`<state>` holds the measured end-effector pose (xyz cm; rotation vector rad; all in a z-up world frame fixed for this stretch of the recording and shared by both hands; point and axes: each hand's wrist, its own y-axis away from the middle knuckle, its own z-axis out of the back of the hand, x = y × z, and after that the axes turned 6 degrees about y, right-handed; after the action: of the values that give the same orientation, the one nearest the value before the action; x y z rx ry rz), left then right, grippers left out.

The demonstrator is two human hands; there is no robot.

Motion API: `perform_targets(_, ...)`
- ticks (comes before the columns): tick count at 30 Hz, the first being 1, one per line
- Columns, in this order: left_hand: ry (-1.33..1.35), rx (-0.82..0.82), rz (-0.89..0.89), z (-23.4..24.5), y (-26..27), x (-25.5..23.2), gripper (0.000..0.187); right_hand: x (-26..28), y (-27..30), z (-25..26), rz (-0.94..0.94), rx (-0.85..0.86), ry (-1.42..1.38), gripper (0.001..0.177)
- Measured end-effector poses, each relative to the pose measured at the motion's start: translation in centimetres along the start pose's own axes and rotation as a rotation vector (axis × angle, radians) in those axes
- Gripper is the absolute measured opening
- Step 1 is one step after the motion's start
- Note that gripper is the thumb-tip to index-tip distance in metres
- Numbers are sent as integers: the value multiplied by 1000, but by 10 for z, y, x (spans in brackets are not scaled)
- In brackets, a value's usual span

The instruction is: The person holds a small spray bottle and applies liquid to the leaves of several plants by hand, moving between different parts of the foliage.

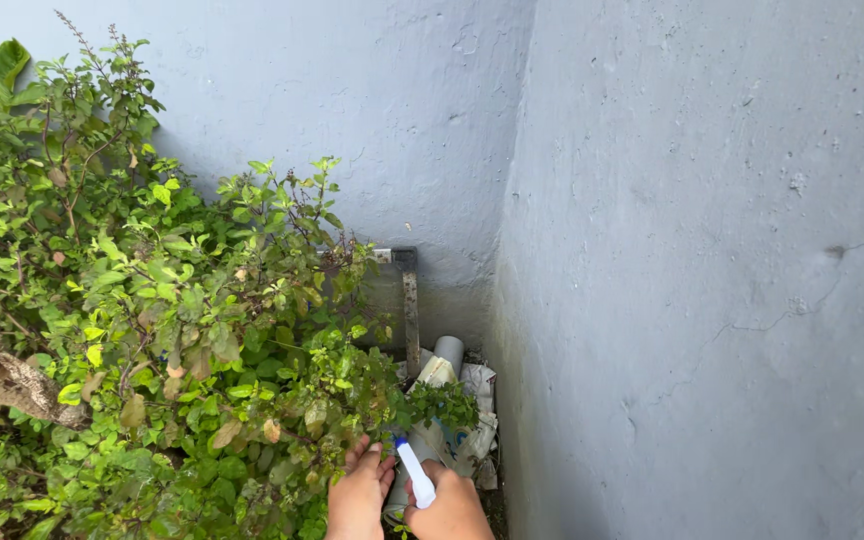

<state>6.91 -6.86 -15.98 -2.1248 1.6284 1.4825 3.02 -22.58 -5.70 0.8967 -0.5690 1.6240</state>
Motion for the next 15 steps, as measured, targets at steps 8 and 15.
perform_targets(8,-11,-15,-26,14,-11,4,44,-4,-3,-4,-100,-27,90,29)
perform_targets(15,63,-102,-21,19,6,-6,40,3,-2,5,-167,1,147,28)
